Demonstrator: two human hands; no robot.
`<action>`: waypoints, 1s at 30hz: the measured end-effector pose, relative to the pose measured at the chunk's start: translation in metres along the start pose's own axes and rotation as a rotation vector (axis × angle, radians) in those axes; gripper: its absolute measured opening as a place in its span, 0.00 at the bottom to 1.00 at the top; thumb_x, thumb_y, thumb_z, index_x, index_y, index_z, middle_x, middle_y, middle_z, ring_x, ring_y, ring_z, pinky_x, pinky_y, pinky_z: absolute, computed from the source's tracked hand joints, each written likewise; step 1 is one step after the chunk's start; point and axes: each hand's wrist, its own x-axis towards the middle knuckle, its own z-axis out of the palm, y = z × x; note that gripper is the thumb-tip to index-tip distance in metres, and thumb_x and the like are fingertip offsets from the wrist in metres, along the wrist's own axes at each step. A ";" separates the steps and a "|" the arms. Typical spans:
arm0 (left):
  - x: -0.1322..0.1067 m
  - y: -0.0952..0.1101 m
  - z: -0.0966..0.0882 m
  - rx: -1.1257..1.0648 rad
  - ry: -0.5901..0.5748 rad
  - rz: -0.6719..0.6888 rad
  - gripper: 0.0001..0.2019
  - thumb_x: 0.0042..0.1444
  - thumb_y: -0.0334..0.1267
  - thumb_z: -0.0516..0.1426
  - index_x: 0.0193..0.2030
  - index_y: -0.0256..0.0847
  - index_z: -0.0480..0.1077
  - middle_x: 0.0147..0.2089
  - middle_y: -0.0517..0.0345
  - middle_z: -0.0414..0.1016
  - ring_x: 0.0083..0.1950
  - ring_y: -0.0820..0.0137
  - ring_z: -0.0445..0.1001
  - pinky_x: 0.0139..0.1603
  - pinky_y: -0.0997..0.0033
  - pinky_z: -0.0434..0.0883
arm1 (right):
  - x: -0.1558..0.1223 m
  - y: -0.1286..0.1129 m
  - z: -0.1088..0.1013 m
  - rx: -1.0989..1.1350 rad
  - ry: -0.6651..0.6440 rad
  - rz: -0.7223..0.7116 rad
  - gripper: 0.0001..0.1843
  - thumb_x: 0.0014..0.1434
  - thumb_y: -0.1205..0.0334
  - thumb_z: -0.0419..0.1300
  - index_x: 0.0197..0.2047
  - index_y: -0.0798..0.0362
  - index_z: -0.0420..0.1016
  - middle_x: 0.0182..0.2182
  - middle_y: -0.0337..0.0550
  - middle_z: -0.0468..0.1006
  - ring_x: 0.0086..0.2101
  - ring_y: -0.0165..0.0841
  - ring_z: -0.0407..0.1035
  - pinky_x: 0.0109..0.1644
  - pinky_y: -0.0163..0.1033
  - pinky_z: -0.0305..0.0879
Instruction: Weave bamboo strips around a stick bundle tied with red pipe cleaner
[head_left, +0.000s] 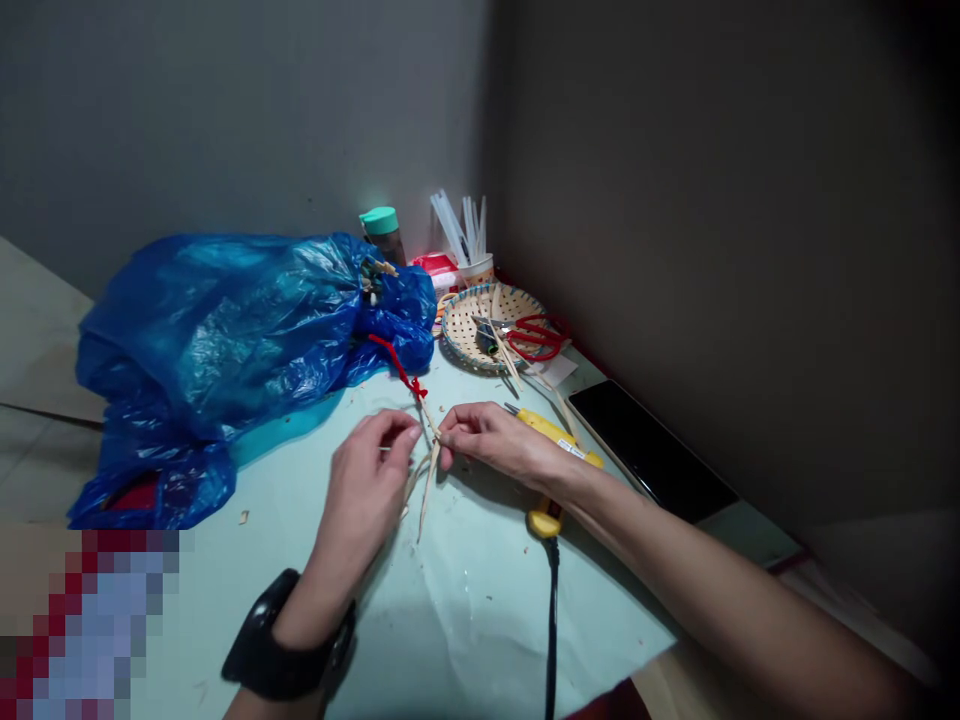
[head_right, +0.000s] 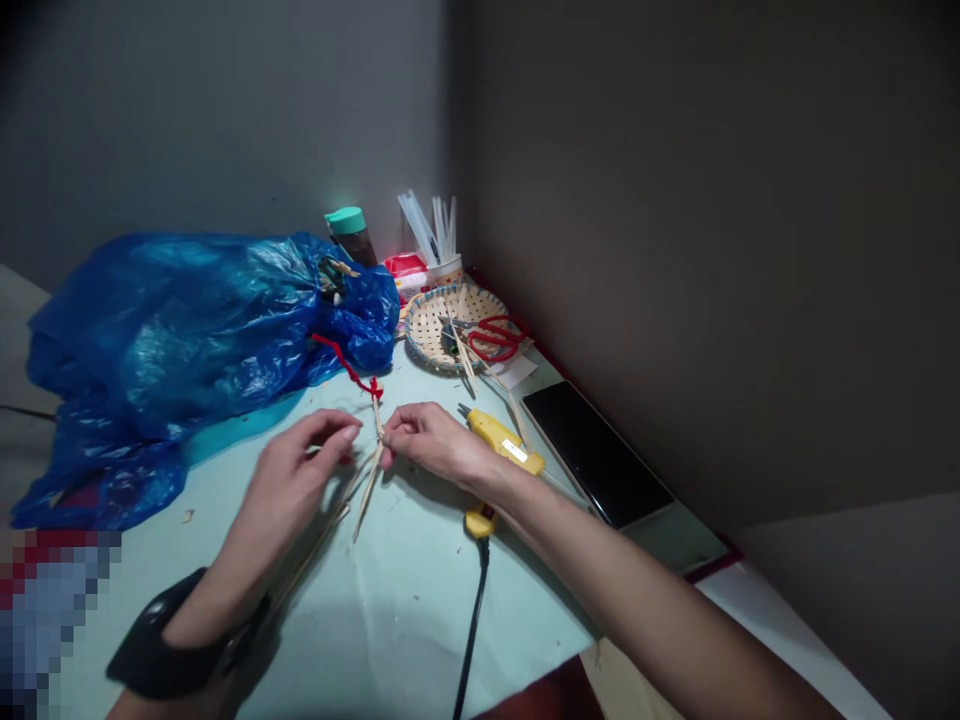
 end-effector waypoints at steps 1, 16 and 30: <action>0.003 -0.004 0.003 -0.123 -0.133 -0.043 0.08 0.55 0.41 0.54 0.32 0.39 0.69 0.29 0.58 0.71 0.30 0.69 0.68 0.33 0.72 0.63 | -0.001 0.000 0.000 0.002 -0.008 -0.008 0.06 0.57 0.65 0.53 0.32 0.58 0.68 0.25 0.41 0.74 0.26 0.26 0.62 0.32 0.32 0.56; -0.001 -0.022 0.021 -0.488 -0.214 -0.341 0.11 0.52 0.39 0.56 0.23 0.37 0.63 0.17 0.69 0.52 0.16 0.82 0.45 0.17 0.77 0.41 | -0.020 -0.024 -0.003 -1.099 0.143 -0.096 0.12 0.59 0.61 0.51 0.28 0.54 0.70 0.21 0.41 0.71 0.21 0.27 0.56 0.27 0.35 0.43; -0.006 -0.022 0.017 -0.811 -0.208 -0.405 0.07 0.50 0.37 0.59 0.33 0.34 0.70 0.16 0.70 0.53 0.17 0.83 0.45 0.18 0.77 0.41 | -0.028 -0.023 0.020 -1.105 0.018 -0.327 0.13 0.64 0.59 0.50 0.38 0.54 0.73 0.34 0.46 0.76 0.36 0.34 0.68 0.37 0.36 0.53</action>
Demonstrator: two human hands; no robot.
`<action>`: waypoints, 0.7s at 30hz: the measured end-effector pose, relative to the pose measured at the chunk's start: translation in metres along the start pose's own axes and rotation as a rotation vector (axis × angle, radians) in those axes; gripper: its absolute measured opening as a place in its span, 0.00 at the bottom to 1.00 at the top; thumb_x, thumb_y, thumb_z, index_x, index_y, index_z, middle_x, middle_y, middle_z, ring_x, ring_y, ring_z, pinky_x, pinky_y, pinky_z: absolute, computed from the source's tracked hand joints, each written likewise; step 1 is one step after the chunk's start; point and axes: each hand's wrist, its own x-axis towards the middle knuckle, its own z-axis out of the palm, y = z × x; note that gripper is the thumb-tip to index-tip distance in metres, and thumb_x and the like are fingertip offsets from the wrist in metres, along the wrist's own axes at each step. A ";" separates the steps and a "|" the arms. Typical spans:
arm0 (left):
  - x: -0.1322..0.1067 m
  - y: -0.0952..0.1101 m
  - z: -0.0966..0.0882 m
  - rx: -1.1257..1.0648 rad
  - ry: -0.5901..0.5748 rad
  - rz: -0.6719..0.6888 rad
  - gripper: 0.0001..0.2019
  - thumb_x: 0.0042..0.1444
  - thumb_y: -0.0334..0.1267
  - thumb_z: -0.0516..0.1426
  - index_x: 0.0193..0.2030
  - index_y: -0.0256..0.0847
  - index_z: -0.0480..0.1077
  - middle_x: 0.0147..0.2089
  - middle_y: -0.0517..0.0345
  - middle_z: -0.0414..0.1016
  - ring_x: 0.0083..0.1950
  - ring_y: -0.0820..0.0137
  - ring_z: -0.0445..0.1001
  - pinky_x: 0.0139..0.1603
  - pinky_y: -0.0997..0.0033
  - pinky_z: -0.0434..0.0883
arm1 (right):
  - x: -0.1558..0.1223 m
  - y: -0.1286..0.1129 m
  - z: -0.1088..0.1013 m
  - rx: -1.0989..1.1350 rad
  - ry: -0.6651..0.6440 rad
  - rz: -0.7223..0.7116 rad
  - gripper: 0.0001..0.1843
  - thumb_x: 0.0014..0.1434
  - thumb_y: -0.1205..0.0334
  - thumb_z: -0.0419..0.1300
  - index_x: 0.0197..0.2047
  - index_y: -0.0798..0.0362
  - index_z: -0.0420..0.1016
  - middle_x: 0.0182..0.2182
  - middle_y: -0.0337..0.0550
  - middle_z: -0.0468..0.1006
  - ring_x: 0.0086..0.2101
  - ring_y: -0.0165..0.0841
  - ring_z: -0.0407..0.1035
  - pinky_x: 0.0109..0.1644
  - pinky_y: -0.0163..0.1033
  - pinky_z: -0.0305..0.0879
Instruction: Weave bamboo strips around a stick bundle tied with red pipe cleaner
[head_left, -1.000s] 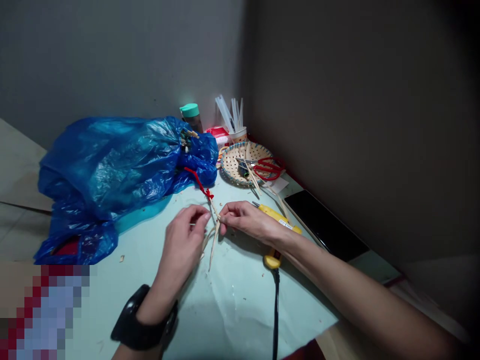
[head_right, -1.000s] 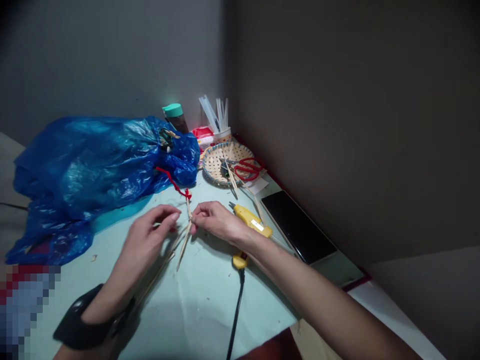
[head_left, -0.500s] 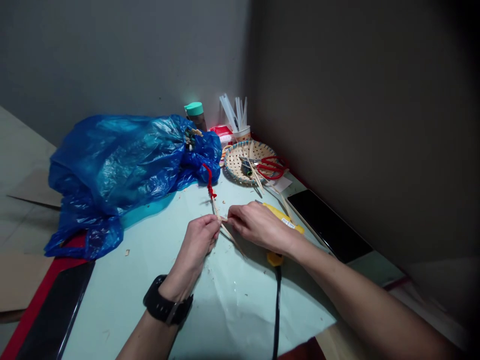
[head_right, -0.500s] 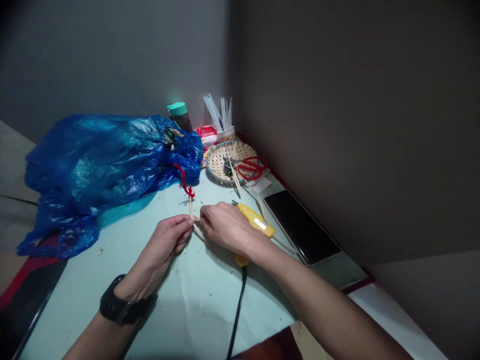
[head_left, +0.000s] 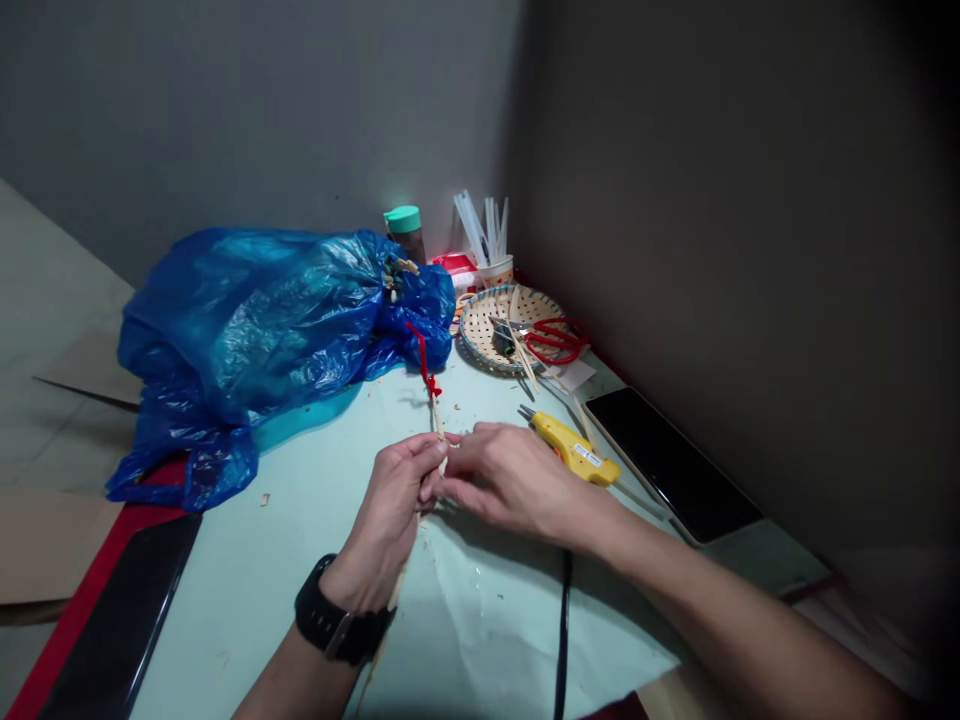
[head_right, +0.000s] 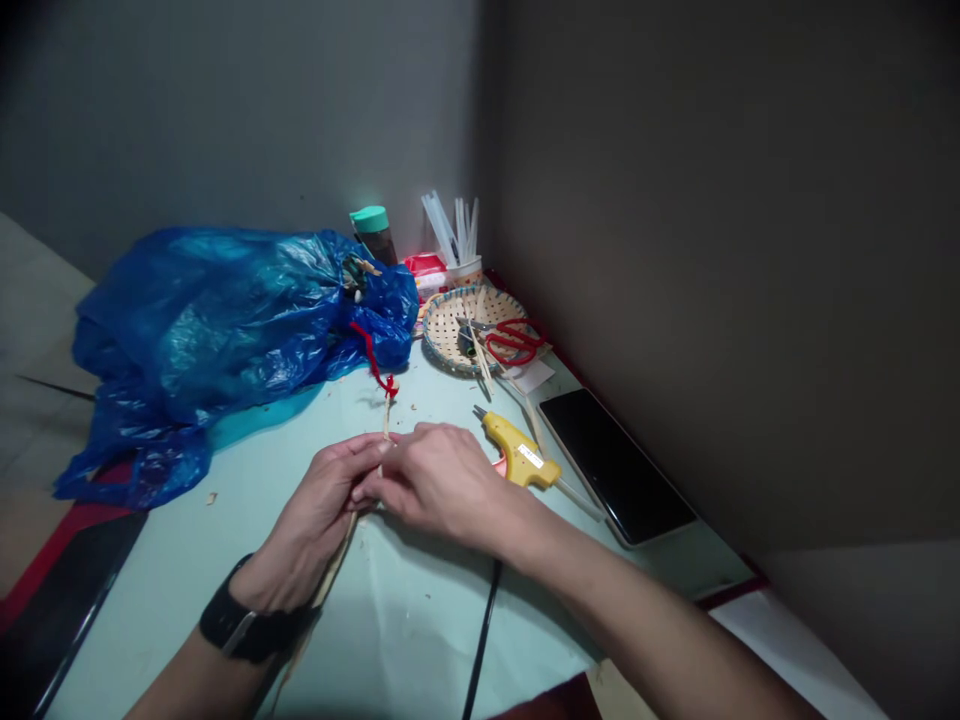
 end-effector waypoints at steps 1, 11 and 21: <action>-0.001 0.001 -0.001 0.000 -0.009 -0.003 0.07 0.50 0.36 0.59 0.33 0.34 0.70 0.16 0.70 0.52 0.17 0.83 0.44 0.18 0.77 0.41 | 0.001 0.003 -0.003 0.044 0.049 0.064 0.15 0.65 0.56 0.49 0.38 0.54 0.74 0.34 0.46 0.76 0.37 0.34 0.68 0.38 0.36 0.55; -0.006 -0.001 0.004 0.034 -0.078 0.077 0.09 0.56 0.36 0.55 0.43 0.38 0.62 0.16 0.71 0.54 0.18 0.80 0.45 0.20 0.77 0.43 | 0.013 0.020 0.011 0.431 -0.015 0.270 0.20 0.67 0.53 0.44 0.48 0.55 0.70 0.35 0.45 0.76 0.36 0.32 0.67 0.39 0.34 0.57; -0.011 -0.003 -0.003 0.691 0.107 0.228 0.05 0.56 0.40 0.53 0.36 0.43 0.66 0.16 0.66 0.65 0.17 0.73 0.59 0.22 0.75 0.54 | 0.011 0.023 0.013 0.303 0.044 0.164 0.18 0.64 0.59 0.49 0.31 0.56 0.76 0.24 0.39 0.72 0.26 0.26 0.59 0.32 0.33 0.50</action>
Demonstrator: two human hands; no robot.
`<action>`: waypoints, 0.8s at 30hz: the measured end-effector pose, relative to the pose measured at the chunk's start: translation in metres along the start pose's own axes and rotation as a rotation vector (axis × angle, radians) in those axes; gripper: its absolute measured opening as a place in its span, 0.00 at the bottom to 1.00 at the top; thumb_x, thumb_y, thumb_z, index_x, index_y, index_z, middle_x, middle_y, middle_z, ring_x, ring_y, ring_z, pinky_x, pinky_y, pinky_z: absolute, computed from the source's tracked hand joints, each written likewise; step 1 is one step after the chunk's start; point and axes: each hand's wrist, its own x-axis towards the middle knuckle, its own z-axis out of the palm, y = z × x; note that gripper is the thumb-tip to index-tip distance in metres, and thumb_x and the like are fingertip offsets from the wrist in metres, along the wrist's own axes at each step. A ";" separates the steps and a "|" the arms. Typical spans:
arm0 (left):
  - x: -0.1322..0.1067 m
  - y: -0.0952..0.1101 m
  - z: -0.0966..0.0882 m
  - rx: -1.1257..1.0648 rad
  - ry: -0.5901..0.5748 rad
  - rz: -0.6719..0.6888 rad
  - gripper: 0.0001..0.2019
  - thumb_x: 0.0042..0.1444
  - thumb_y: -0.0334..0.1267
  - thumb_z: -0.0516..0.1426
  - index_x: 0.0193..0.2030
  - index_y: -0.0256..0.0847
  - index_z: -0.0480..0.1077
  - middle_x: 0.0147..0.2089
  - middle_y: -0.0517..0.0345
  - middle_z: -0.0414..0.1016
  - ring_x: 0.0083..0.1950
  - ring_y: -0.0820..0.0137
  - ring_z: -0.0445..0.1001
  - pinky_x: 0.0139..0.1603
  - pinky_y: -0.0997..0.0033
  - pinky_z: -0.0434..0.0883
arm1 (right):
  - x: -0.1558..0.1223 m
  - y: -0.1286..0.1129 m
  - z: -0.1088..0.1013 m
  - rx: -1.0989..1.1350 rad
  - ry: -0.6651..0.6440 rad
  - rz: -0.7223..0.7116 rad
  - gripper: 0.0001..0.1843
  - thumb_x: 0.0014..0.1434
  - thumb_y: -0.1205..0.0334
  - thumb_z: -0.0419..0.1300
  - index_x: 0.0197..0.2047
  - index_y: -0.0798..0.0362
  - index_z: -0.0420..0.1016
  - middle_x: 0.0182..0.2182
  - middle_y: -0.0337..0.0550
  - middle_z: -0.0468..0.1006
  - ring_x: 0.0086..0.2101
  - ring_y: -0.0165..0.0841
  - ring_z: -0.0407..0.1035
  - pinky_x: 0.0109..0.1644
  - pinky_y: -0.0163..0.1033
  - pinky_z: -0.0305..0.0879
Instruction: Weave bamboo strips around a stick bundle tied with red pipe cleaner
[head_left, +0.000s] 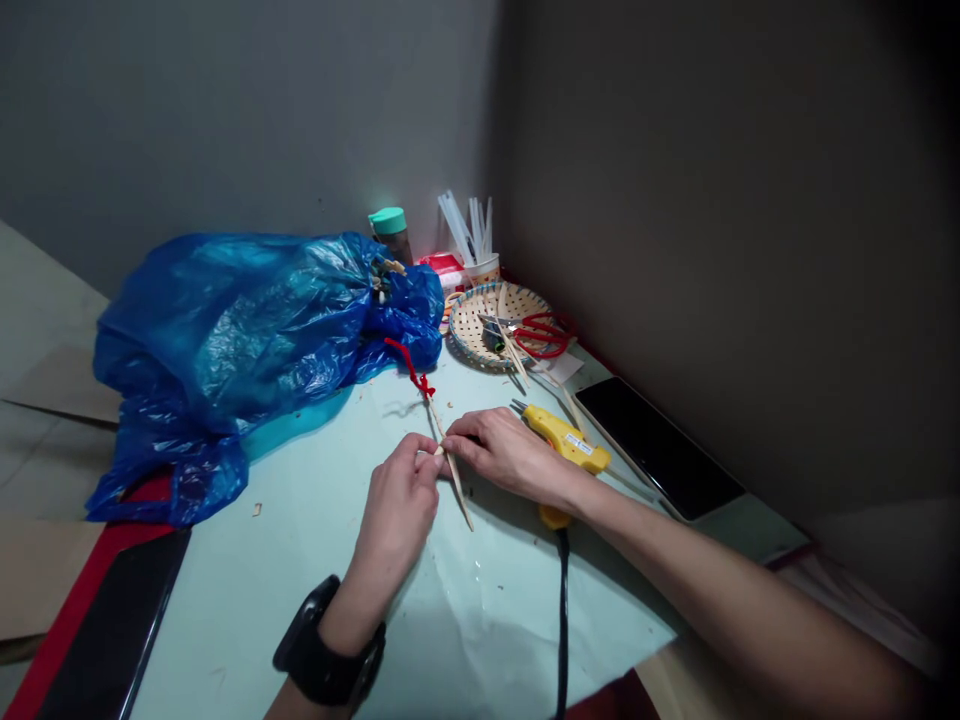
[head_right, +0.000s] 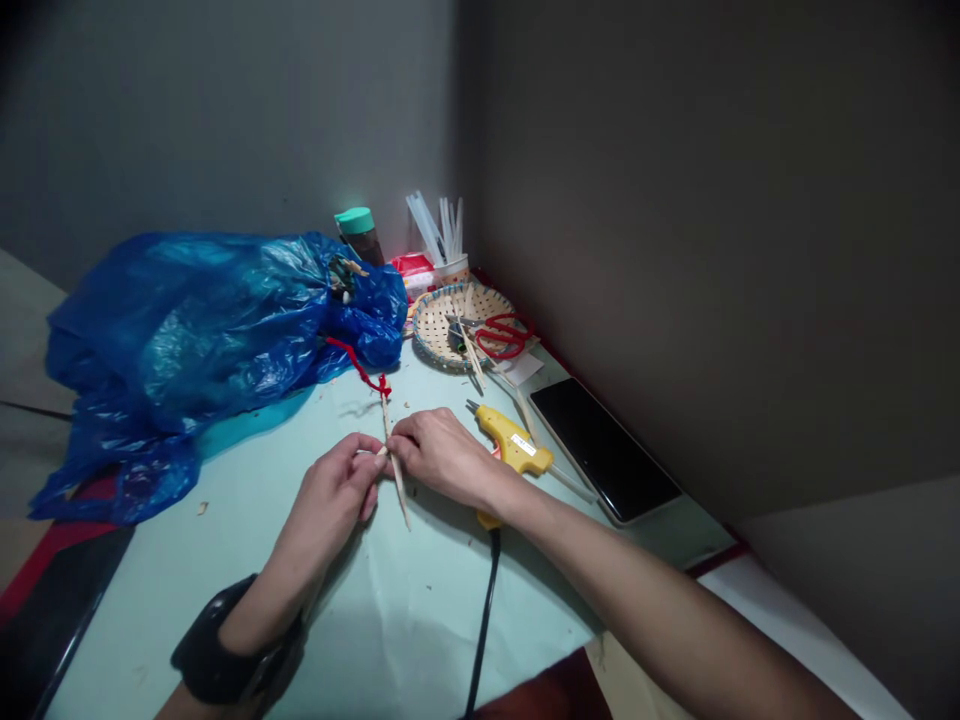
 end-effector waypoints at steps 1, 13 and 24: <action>0.000 0.001 -0.002 0.094 0.037 0.024 0.05 0.56 0.39 0.53 0.34 0.43 0.67 0.18 0.64 0.68 0.18 0.72 0.61 0.23 0.75 0.55 | -0.001 0.000 0.001 0.002 0.008 -0.004 0.17 0.63 0.59 0.49 0.30 0.56 0.76 0.22 0.38 0.70 0.24 0.25 0.57 0.31 0.32 0.49; -0.022 0.007 0.025 0.282 0.236 0.280 0.05 0.54 0.34 0.56 0.29 0.44 0.72 0.26 0.54 0.73 0.27 0.65 0.67 0.32 0.70 0.57 | 0.004 0.011 0.007 0.475 -0.065 0.136 0.15 0.58 0.60 0.52 0.30 0.59 0.77 0.19 0.35 0.66 0.23 0.25 0.55 0.28 0.31 0.51; 0.001 0.010 -0.007 -0.224 0.098 0.014 0.09 0.53 0.41 0.58 0.38 0.40 0.72 0.34 0.55 0.74 0.32 0.68 0.71 0.34 0.71 0.65 | 0.004 0.005 0.002 0.884 -0.199 0.251 0.13 0.58 0.61 0.54 0.26 0.58 0.70 0.14 0.30 0.56 0.16 0.22 0.43 0.22 0.32 0.38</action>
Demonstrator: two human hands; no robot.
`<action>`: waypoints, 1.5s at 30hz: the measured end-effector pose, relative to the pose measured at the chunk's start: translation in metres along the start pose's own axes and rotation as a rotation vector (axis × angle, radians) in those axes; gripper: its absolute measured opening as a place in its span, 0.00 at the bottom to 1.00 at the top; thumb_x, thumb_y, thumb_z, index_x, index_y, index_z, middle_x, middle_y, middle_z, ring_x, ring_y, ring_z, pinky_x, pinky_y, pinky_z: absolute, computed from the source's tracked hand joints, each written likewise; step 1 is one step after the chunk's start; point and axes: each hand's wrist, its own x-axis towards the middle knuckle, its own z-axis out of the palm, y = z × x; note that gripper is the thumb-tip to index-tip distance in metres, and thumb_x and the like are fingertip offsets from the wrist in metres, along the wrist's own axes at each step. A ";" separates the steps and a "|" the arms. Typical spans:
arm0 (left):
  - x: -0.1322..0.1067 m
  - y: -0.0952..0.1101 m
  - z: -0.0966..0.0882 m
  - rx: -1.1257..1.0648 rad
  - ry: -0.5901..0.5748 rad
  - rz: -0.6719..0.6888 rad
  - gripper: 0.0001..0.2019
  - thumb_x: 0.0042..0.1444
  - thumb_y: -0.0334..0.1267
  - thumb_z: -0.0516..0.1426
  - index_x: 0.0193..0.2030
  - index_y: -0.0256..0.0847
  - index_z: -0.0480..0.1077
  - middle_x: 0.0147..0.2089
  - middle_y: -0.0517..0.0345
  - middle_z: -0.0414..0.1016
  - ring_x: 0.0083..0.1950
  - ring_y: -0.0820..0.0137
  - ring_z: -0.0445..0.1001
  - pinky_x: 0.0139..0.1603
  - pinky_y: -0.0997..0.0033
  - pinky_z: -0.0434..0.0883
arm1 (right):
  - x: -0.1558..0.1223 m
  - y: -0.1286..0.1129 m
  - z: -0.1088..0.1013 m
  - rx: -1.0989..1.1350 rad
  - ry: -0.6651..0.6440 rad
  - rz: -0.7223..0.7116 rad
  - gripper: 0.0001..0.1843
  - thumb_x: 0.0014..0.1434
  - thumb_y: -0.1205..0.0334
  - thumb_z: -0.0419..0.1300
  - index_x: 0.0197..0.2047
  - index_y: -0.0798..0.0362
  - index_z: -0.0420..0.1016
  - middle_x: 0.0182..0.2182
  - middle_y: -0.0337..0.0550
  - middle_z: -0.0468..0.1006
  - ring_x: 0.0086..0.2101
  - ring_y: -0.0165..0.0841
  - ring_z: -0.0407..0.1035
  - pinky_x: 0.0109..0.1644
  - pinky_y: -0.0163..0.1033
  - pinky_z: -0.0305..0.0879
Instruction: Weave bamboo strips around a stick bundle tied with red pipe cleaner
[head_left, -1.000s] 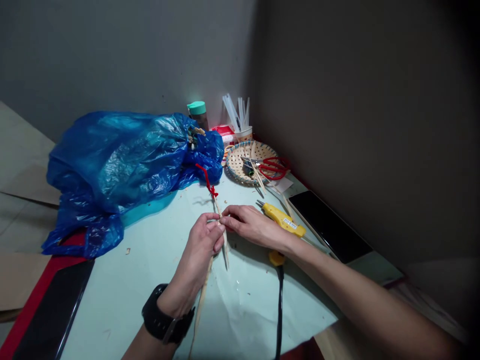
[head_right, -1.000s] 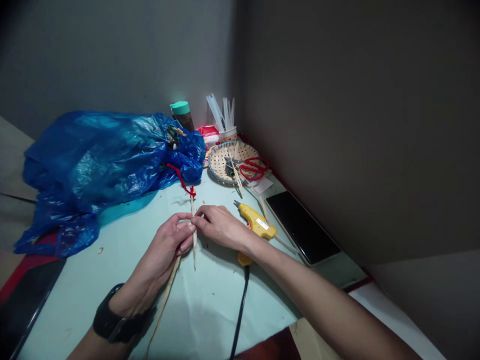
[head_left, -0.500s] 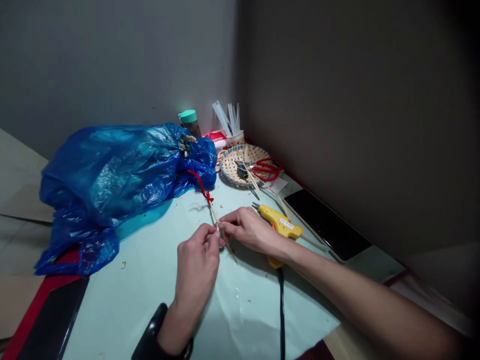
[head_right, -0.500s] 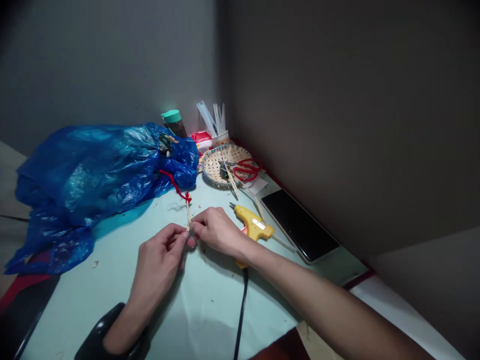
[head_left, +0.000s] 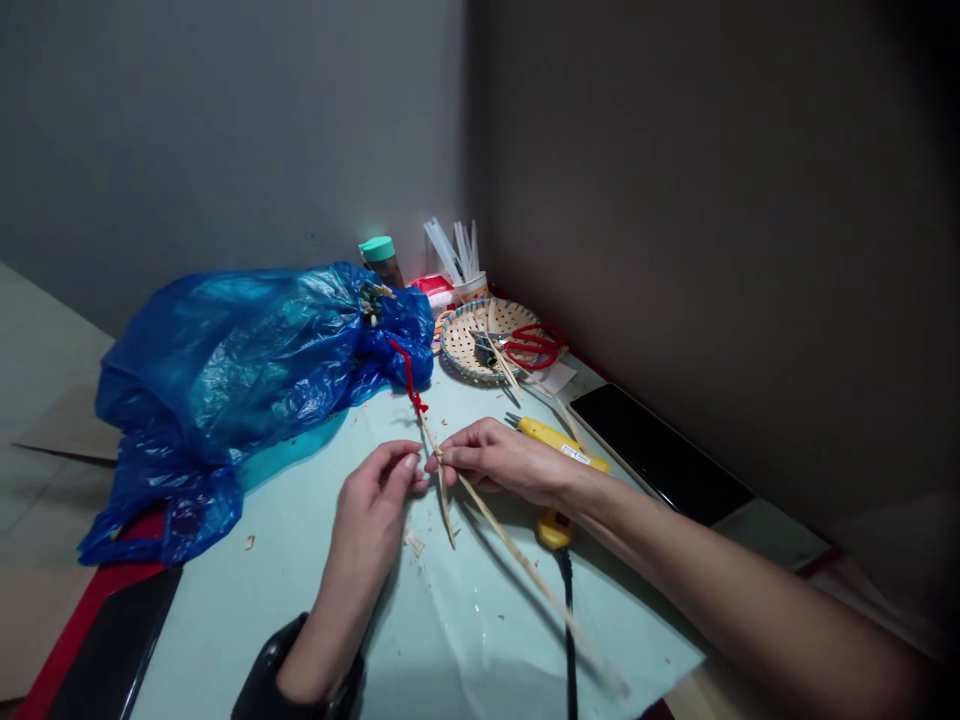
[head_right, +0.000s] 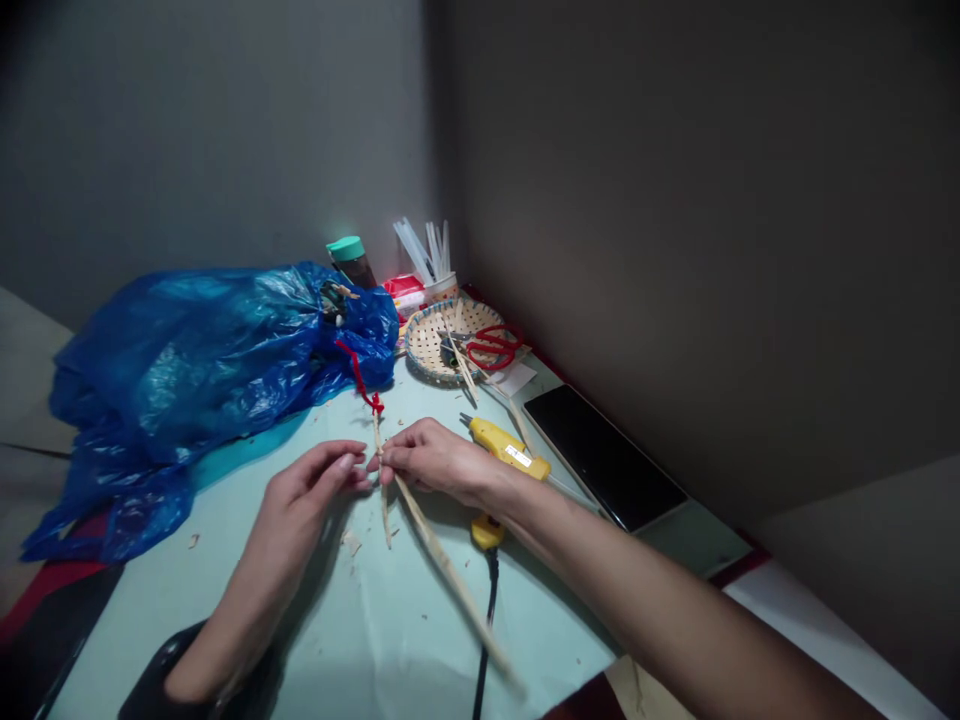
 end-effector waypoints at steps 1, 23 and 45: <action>0.004 -0.003 0.000 -0.149 -0.120 -0.080 0.10 0.52 0.41 0.59 0.38 0.38 0.71 0.32 0.55 0.73 0.31 0.69 0.71 0.32 0.72 0.65 | 0.000 0.000 0.000 0.027 -0.025 0.000 0.12 0.58 0.62 0.53 0.26 0.58 0.69 0.14 0.30 0.56 0.16 0.22 0.43 0.21 0.32 0.38; 0.005 -0.014 0.017 -0.200 -0.105 -0.209 0.10 0.48 0.41 0.58 0.26 0.38 0.63 0.16 0.70 0.55 0.14 0.83 0.47 0.14 0.80 0.42 | -0.023 -0.019 -0.003 -1.173 0.219 -0.167 0.14 0.59 0.62 0.49 0.25 0.54 0.71 0.19 0.38 0.66 0.20 0.26 0.48 0.26 0.35 0.42; 0.002 -0.023 0.015 -0.266 -0.068 -0.223 0.10 0.49 0.41 0.59 0.27 0.37 0.65 0.13 0.72 0.50 0.16 0.82 0.44 0.17 0.79 0.41 | -0.027 -0.008 0.025 -1.262 0.220 -0.184 0.14 0.61 0.62 0.49 0.31 0.55 0.73 0.23 0.43 0.73 0.22 0.27 0.58 0.27 0.35 0.42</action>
